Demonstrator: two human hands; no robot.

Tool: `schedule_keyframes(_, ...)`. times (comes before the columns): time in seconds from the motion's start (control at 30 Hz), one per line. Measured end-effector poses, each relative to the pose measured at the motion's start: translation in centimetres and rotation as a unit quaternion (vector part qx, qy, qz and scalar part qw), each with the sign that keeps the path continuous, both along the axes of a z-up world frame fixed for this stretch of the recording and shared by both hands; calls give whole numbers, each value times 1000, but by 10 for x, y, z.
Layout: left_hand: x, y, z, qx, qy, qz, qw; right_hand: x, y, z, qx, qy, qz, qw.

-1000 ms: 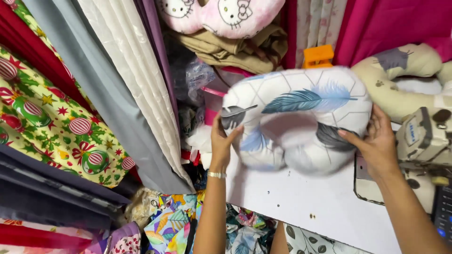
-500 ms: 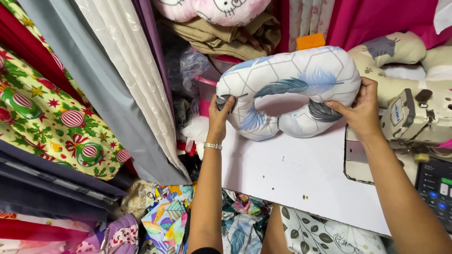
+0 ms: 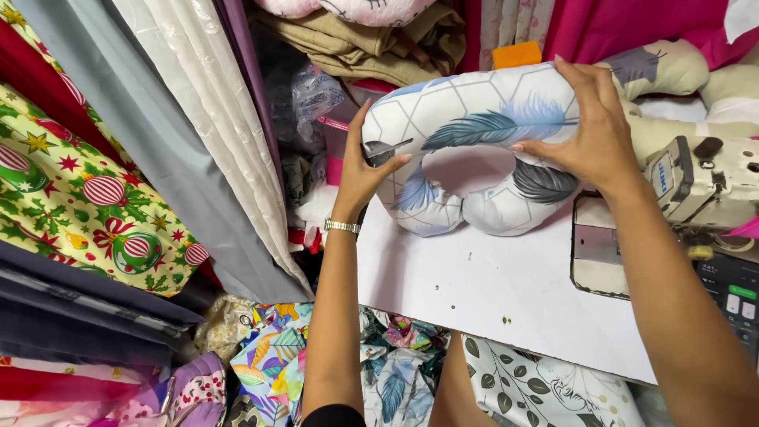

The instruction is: Stuffing a U-shaped neck pillow with white fiber filling by hand.

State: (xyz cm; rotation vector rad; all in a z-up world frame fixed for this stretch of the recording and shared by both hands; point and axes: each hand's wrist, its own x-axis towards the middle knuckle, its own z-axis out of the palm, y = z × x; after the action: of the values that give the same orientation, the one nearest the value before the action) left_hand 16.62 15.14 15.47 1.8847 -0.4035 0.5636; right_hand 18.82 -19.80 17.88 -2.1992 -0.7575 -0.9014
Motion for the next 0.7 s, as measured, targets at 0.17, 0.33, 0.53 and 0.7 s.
schedule_keyframes(0.17,8,-3,-7,0,-45,35,998,2,-2,-2,7,21,-7,1000)
schedule_keyframes(0.33,9,-1,-15,12,-27,65,997,9,-6,-10,-32,69,-55,996)
schedule_keyframes(0.53,7,-1,-50,-39,67,113,991,7,0,-32,47,211,-109,970)
schedule_keyframes(0.7,14,14,-135,70,242,164,954,42,-8,-117,51,402,-68,912)
